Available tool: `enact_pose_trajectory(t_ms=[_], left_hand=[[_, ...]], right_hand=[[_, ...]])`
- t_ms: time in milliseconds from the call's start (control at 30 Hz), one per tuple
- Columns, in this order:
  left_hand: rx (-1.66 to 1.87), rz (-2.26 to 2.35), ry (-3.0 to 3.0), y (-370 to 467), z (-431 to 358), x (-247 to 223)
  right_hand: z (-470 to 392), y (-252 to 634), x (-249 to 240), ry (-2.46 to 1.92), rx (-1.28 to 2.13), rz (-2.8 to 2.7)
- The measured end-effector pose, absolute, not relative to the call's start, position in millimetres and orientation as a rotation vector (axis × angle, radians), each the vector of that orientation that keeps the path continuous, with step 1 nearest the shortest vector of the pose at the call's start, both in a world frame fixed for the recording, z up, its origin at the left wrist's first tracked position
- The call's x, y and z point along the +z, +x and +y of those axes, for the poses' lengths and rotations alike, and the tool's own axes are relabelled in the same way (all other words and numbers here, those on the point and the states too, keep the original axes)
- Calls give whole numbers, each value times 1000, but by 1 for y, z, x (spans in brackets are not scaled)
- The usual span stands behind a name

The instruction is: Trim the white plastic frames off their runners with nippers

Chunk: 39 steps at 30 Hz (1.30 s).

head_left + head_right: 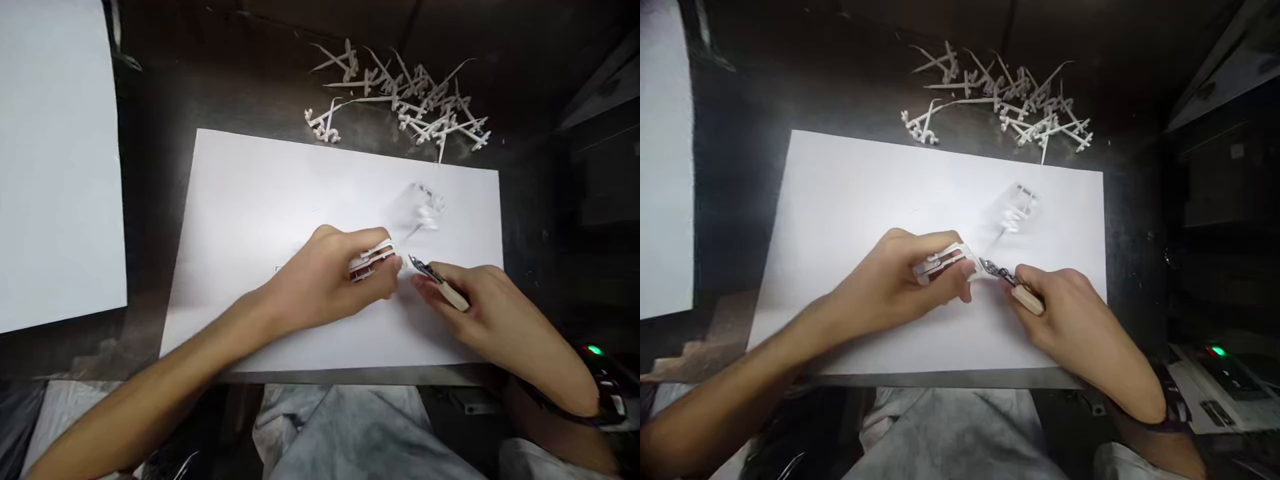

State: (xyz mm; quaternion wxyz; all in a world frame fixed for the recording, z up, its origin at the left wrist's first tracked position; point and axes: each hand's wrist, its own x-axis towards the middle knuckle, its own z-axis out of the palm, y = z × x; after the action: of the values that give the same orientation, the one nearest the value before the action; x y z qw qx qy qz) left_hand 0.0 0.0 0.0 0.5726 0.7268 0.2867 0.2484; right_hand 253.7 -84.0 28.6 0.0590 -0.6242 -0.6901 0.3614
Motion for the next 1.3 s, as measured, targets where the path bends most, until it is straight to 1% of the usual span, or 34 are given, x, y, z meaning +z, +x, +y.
enact_pose_trajectory(t_ms=[100,200,267,333,367,433,600,767,833,900,1000,1167,1233,1300], left_hand=[[581,662,1701,2,1,2],[622,808,1648,-1,5,9],[673,983,1604,-8,10,16],[667,1151,1650,-19,17,24],[622,1205,1718,-25,20,27],[475,1263,1871,-38,25,33],[142,1427,2043,-61,30,31],[11,1288,2246,-62,25,23],[80,1290,2318,-54,23,20],[239,1295,2434,-40,21,14],[441,1138,2538,-16,18,-2],[679,953,2315,2,13,-17],[718,913,2288,-2,14,-16],[642,908,2388,-7,17,-14]], right_hand=[[-84,265,35,-1910,1254,-2020],[-82,276,39,-1906,1291,-1927],[-78,277,36,-1917,1162,-1859],[-73,272,27,-1919,937,-1800],[-70,268,21,-1897,856,-1773],[-64,256,7,-1803,818,-1730],[-54,235,-16,-1541,999,-1632],[-48,231,-15,-1370,1130,-1554],[-46,231,-13,-1343,1140,-1565],[-46,230,-11,-1335,1139,-1566],[-49,233,-9,-1355,1125,-1521],[-53,240,-6,-1407,1034,-1438],[-54,241,-6,-1400,1006,-1419],[-54,243,-5,-1388,1006,-1403]])
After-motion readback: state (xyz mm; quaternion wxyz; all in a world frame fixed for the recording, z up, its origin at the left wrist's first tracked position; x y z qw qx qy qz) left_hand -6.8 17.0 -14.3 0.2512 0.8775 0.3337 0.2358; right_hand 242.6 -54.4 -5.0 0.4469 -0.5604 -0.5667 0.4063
